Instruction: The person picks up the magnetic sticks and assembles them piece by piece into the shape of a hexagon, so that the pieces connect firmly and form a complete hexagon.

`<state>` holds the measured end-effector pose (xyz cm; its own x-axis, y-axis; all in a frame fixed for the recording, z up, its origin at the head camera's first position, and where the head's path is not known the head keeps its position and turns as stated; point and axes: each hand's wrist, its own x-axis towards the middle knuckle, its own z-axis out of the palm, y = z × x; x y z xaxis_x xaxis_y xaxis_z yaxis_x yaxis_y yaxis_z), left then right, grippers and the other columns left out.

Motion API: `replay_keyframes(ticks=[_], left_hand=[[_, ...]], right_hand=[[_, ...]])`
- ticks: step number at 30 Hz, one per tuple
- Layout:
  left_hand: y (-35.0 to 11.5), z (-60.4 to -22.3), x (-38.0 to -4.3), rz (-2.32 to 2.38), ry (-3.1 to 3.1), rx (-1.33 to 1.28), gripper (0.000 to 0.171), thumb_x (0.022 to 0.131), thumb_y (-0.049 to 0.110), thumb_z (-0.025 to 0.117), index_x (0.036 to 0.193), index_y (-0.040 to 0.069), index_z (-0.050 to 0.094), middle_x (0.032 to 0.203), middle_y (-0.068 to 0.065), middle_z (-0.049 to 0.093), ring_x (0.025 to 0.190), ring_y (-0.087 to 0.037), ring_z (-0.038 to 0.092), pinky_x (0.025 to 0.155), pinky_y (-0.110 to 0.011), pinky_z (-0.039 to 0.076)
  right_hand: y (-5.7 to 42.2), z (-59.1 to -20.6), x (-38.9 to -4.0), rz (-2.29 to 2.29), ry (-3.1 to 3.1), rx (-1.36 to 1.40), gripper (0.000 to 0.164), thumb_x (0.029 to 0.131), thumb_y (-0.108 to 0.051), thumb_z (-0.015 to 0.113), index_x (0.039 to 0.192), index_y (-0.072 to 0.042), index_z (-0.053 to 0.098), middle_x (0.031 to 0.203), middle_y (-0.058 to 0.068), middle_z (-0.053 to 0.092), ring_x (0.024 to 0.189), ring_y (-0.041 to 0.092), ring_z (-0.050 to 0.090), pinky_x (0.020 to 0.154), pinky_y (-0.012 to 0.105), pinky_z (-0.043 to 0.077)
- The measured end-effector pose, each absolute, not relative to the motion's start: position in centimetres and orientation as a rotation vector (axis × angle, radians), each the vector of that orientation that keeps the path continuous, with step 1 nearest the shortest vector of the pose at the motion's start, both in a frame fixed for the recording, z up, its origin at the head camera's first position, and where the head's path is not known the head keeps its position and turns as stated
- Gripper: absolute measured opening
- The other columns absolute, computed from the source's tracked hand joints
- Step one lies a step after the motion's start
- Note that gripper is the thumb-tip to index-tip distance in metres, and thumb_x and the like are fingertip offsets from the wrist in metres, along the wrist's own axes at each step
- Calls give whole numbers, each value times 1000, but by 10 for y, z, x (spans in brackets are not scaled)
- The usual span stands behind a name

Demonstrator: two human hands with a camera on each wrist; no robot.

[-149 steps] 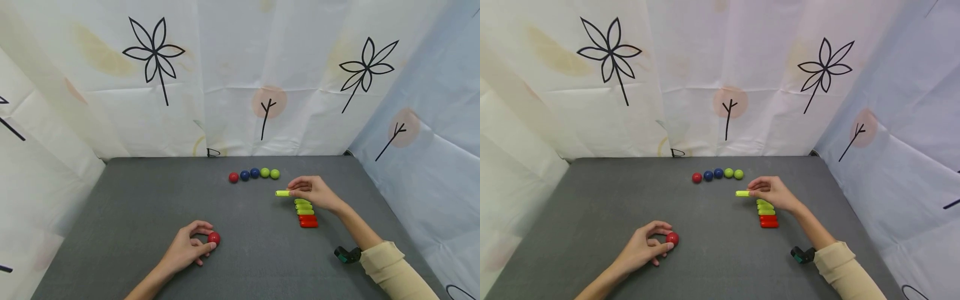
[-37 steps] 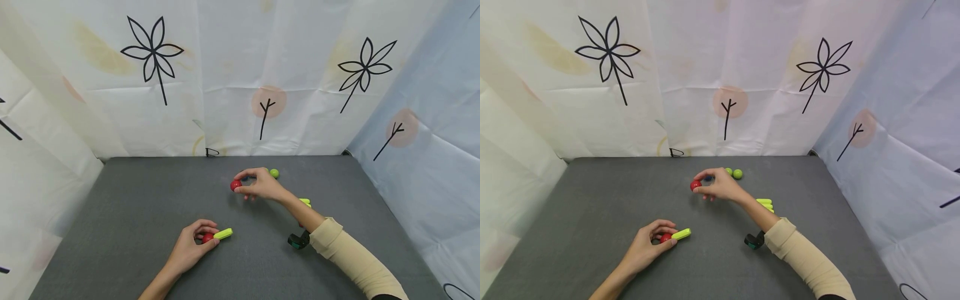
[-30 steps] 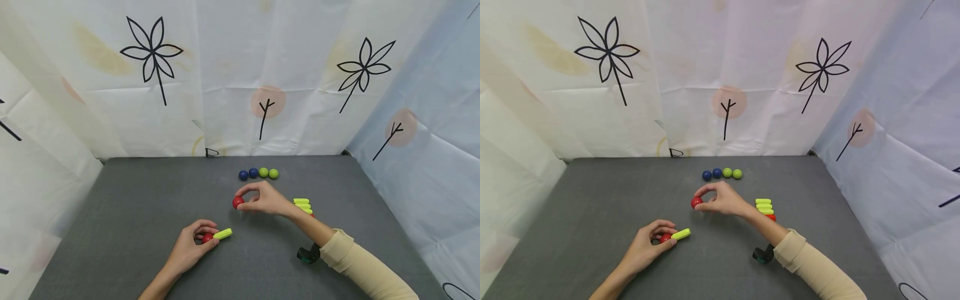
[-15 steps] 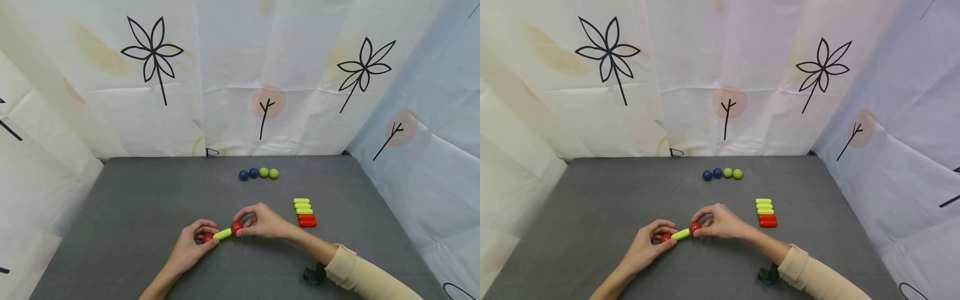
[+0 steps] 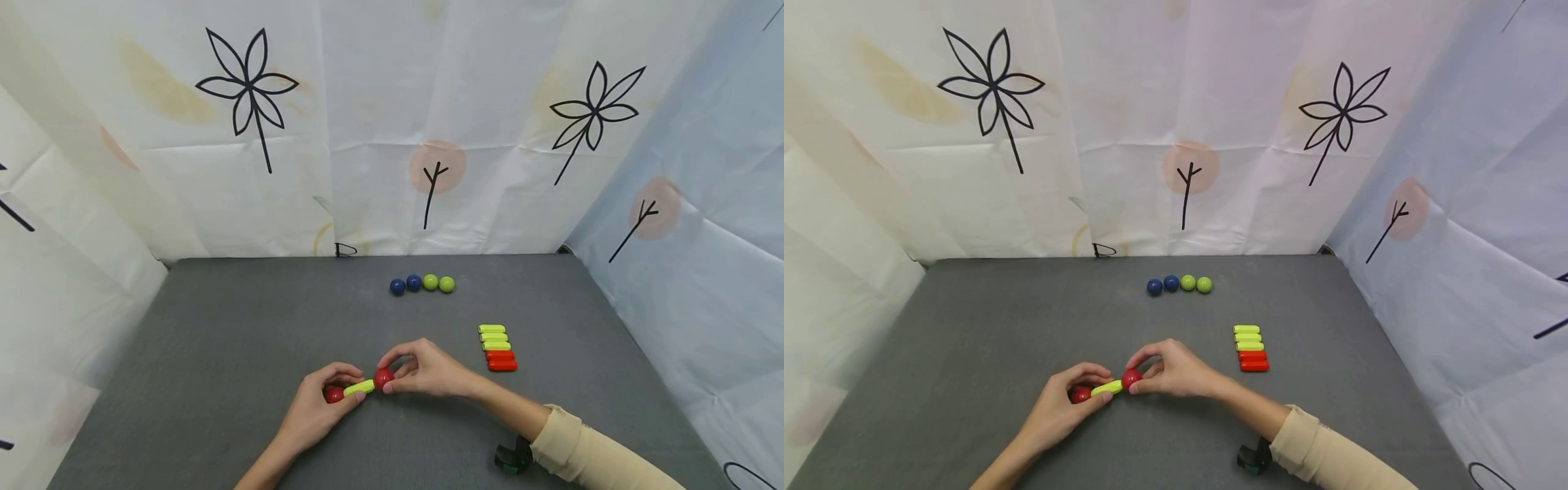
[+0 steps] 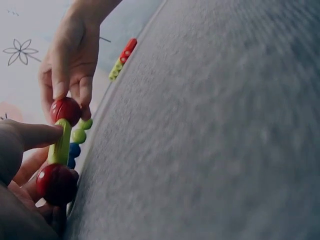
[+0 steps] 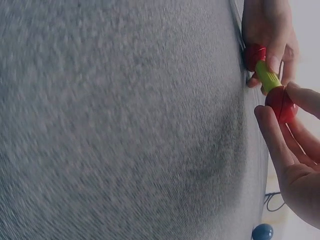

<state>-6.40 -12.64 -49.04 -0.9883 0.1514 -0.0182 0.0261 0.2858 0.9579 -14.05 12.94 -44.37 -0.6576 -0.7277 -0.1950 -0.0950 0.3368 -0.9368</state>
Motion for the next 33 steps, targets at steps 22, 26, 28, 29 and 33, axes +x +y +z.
replay_keyframes(ticks=[22, 26, 28, 29, 33], left_hand=[[-116, -487, -79, 1782, 2423, 226, 38, 84, 32, 96, 117, 20, 80, 106, 1, 84, 89, -7, 75, 79, -23, 57], [-115, -487, -80, 1771, 2411, 181, 38, 82, 33, 97, 114, 20, 81, 103, 3, 84, 87, -8, 73, 77, -23, 57], [-115, -488, -80, 1761, 2412, 157, 37, 81, 33, 98, 112, 22, 81, 102, 4, 84, 86, -8, 72, 78, -22, 56], [-115, -488, -80, 1760, 2411, 150, 36, 81, 33, 98, 111, 24, 81, 101, 5, 84, 86, -9, 72, 78, -22, 56], [-116, -488, -80, 1753, 2412, 138, 35, 80, 32, 99, 110, 28, 81, 100, 8, 83, 85, -9, 71, 78, -22, 56]], right_hand=[[132, -441, -136, -1411, 1989, -748, 29, 99, -9, 79, 125, 2, 73, 124, 22, 76, 115, 35, 79, 90, 21, 62], [146, -435, -143, -1390, 2034, -765, 32, 100, -12, 79, 127, 4, 72, 125, 23, 77, 116, 33, 79, 93, 24, 63], [155, -431, -148, -1386, 2081, -773, 33, 100, -13, 79, 127, 5, 71, 124, 24, 77, 114, 31, 79, 94, 24, 63], [160, -429, -151, -1389, 2104, -780, 34, 100, -13, 79, 127, 5, 71, 124, 25, 77, 114, 30, 79, 94, 24, 63], [185, -422, -163, -1412, 2200, -750, 36, 100, -14, 80, 128, 7, 71, 126, 30, 75, 111, 24, 79, 93, 24, 63]])
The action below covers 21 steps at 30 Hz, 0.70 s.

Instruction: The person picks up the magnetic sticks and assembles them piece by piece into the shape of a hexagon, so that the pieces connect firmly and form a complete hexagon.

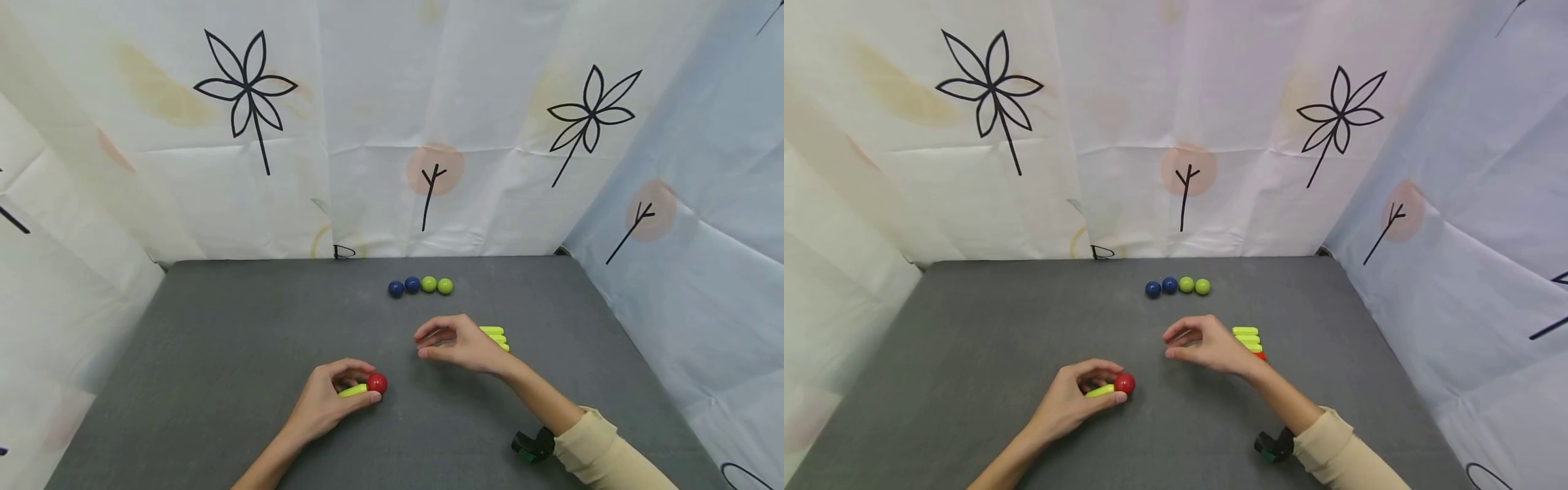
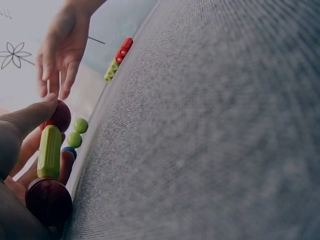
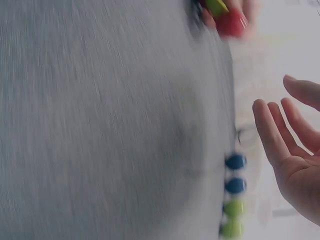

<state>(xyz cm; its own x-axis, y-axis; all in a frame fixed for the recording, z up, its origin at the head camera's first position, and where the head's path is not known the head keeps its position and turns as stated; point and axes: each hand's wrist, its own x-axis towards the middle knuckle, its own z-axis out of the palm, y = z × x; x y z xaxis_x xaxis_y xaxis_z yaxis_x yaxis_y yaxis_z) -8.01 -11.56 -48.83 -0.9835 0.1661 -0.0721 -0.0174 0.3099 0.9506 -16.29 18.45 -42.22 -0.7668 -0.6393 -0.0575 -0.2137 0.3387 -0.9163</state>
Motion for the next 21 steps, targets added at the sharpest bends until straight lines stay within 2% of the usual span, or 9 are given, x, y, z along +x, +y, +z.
replay_keyframes(ticks=[2, 9, 15, 21], left_hand=[[-116, -488, -80, 1756, 2407, 144, 34, 80, 32, 98, 109, 28, 81, 99, 8, 83, 85, -9, 71, 78, -22, 56], [-115, -487, -79, 1737, 2410, 112, 34, 80, 33, 99, 108, 30, 81, 99, 9, 82, 86, -10, 70, 78, -22, 55], [-115, -487, -79, 1723, 2413, 106, 34, 80, 34, 98, 108, 29, 81, 99, 8, 82, 87, -11, 70, 77, -22, 55], [-116, -487, -79, 1713, 2425, 105, 33, 80, 34, 98, 108, 30, 81, 98, 9, 82, 86, -10, 70, 75, -22, 54]], right_hand=[[199, -420, -169, -1424, 2248, -720, 36, 100, -14, 79, 128, 7, 71, 128, 32, 73, 110, 20, 78, 92, 24, 62], [259, -422, -196, -1353, 2435, -631, 34, 101, -15, 78, 129, 5, 72, 128, 29, 75, 110, 20, 77, 92, 24, 61], [302, -432, -212, -1240, 2494, -511, 34, 102, -18, 78, 129, 2, 73, 126, 22, 78, 105, 9, 74, 89, 23, 60], [323, -443, -220, -1175, 2428, -553, 31, 103, -10, 74, 128, 7, 71, 126, 26, 77, 105, 11, 75, 88, 21, 60]])
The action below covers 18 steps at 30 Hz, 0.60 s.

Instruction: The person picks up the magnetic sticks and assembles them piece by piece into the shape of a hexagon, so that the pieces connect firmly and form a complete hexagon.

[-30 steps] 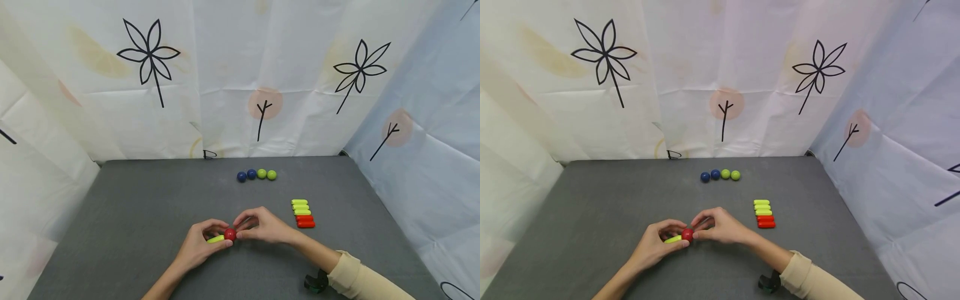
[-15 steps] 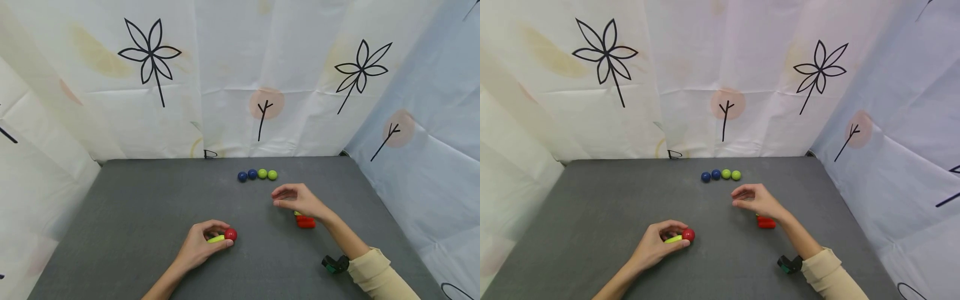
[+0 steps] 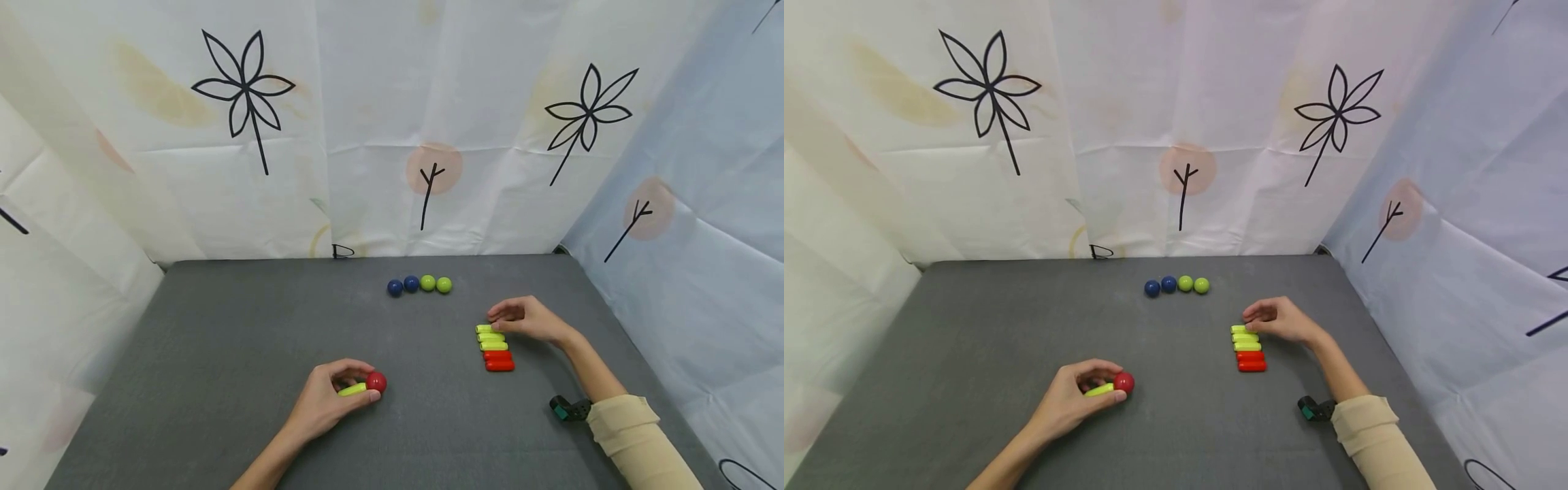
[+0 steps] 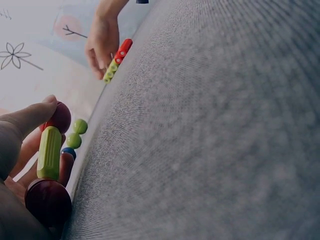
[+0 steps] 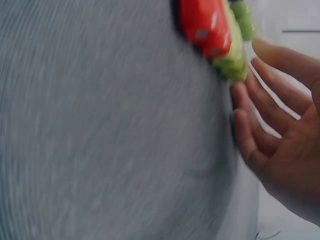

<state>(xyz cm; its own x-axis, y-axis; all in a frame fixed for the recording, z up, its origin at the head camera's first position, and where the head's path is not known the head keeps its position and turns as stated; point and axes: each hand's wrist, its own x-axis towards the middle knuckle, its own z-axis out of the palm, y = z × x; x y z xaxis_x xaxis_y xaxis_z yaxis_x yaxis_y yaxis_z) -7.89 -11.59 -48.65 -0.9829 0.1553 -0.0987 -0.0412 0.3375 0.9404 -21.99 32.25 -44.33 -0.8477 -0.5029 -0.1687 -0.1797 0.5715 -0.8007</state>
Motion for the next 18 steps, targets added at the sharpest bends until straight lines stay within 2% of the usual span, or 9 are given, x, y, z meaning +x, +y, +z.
replay_keyframes(ticks=[10, 18], left_hand=[[-115, -488, -78, 1719, 2437, 115, 33, 80, 33, 98, 108, 28, 82, 98, 7, 82, 86, -8, 69, 75, -22, 53], [-115, -486, -79, 1718, 2436, 99, 31, 81, 31, 97, 108, 30, 81, 98, 9, 82, 86, -8, 70, 75, -22, 53]], right_hand=[[330, -449, -221, -1105, 2449, -620, 25, 103, -10, 74, 123, 6, 74, 116, 23, 79, 93, 9, 72, 81, 23, 58], [323, -442, -219, -1108, 2542, -575, 25, 102, -14, 76, 121, 3, 76, 117, 20, 80, 95, 6, 74, 83, 22, 61]])
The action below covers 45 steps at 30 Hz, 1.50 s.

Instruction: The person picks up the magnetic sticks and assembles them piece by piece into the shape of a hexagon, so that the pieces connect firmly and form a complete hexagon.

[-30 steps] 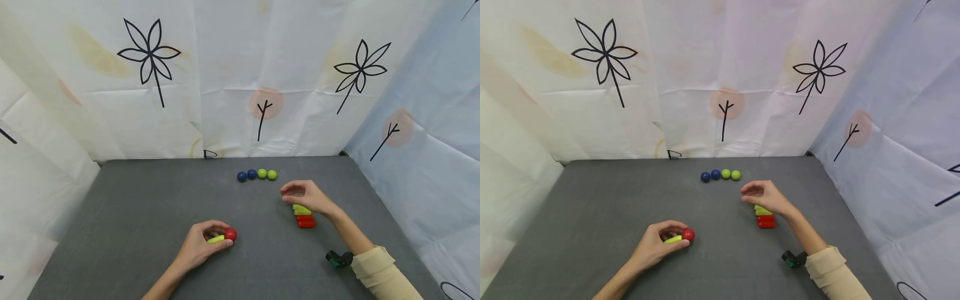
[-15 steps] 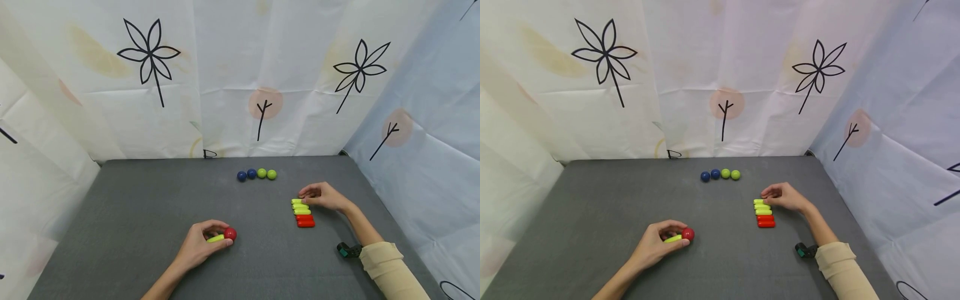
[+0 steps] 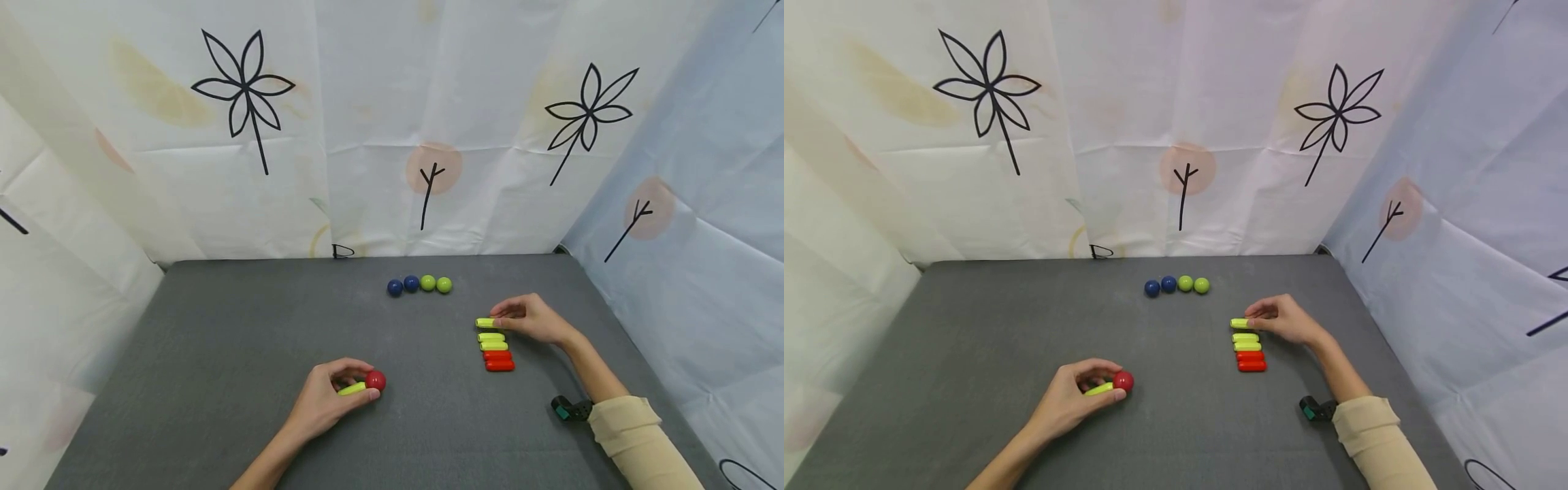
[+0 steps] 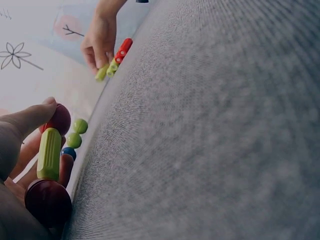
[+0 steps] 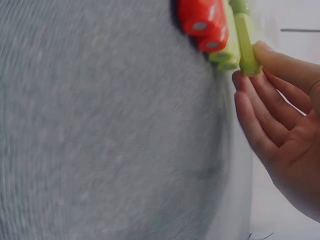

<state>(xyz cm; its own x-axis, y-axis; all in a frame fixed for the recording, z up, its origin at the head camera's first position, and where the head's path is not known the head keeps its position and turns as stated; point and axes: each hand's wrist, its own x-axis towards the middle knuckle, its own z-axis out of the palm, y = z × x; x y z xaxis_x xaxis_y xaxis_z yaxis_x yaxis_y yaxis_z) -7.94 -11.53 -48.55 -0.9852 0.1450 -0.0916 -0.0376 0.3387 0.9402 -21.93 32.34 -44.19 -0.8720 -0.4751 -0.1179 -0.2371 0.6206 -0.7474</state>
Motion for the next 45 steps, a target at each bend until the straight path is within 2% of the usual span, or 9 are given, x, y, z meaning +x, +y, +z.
replay_keyframes(ticks=[6, 15, 21, 24, 29, 36, 45], left_hand=[[-116, -486, -80, 1716, 2436, 94, 31, 81, 31, 97, 108, 30, 81, 99, 9, 82, 85, -9, 70, 75, -22, 53], [-115, -486, -79, 1719, 2432, 85, 31, 81, 31, 98, 107, 30, 81, 98, 8, 82, 85, -9, 69, 74, -22, 52], [-114, -486, -79, 1720, 2432, 85, 30, 81, 30, 97, 107, 30, 82, 97, 7, 82, 82, -8, 70, 71, -22, 52], [-113, -485, -78, 1716, 2436, 77, 30, 81, 31, 97, 107, 29, 82, 98, 6, 83, 82, -8, 70, 71, -22, 52], [-112, -484, -78, 1736, 2423, 92, 31, 82, 30, 97, 109, 23, 83, 100, 1, 83, 82, -8, 69, 70, -22, 52], [-113, -484, -77, 1756, 2417, 127, 32, 82, 30, 97, 110, 22, 83, 100, 0, 83, 81, -7, 69, 70, -22, 52], [-115, -484, -79, 1727, 2442, 138, 33, 81, 32, 97, 109, 24, 82, 96, 3, 83, 80, -7, 70, 69, -22, 53]], right_hand=[[309, -429, -212, -1243, 2493, -592, 26, 102, -13, 77, 123, 3, 75, 121, 24, 79, 98, 4, 77, 85, 25, 64], [270, -424, -196, -1374, 2440, -692, 22, 100, -10, 78, 120, 0, 78, 117, 22, 80, 98, 29, 81, 84, 33, 66], [237, -425, -181, -1383, 2352, -784, 22, 100, -11, 78, 119, 0, 78, 114, 20, 81, 98, 37, 79, 84, 35, 66], [220, -426, -173, -1396, 2290, -831, 22, 100, -11, 79, 119, 1, 78, 114, 21, 81, 98, 32, 80, 84, 31, 65], [194, -429, -160, -1415, 2190, -843, 25, 98, -10, 80, 118, 4, 77, 115, 23, 80, 100, 13, 79, 89, 24, 64], [170, -434, -151, -1337, 2206, -858, 26, 98, -14, 82, 117, 2, 78, 112, 16, 82, 98, 13, 78, 93, 28, 65], [157, -437, -146, -1304, 2265, -832, 23, 97, -16, 83, 114, 0, 80, 107, 11, 83, 92, 6, 76, 93, 30, 65]])
